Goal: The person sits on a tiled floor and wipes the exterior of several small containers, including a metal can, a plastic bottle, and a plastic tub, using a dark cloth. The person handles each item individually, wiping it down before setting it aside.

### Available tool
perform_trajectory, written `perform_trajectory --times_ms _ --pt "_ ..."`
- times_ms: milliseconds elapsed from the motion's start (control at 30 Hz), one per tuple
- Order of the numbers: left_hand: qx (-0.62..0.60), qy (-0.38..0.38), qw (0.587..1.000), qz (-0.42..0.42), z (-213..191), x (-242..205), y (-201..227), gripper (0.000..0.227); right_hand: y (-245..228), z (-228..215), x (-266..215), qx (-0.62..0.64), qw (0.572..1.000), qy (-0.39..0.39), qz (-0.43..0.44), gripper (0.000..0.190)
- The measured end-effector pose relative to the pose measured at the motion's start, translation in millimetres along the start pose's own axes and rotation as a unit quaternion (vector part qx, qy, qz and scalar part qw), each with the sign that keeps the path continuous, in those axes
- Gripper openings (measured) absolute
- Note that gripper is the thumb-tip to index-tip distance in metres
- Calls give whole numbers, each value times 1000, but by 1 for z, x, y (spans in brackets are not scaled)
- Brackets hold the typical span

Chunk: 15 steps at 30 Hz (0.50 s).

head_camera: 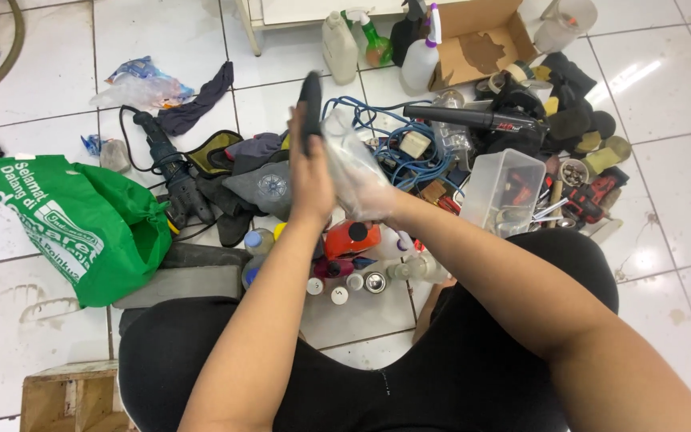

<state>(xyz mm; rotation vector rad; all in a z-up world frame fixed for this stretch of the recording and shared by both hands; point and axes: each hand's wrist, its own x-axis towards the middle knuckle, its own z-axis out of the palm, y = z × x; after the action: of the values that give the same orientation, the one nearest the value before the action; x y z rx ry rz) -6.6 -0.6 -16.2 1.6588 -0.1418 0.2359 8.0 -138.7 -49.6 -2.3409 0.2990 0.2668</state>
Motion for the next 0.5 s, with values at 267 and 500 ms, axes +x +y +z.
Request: perform_trajectory --times_ms 267,500 --pt "-67 -34 971 -227 36 -47 0 66 26 -21 38 -27 999 15 -9 56" --pt "-217 70 899 -374 32 -23 36 73 -33 -72 -5 -56 994 91 -20 44"
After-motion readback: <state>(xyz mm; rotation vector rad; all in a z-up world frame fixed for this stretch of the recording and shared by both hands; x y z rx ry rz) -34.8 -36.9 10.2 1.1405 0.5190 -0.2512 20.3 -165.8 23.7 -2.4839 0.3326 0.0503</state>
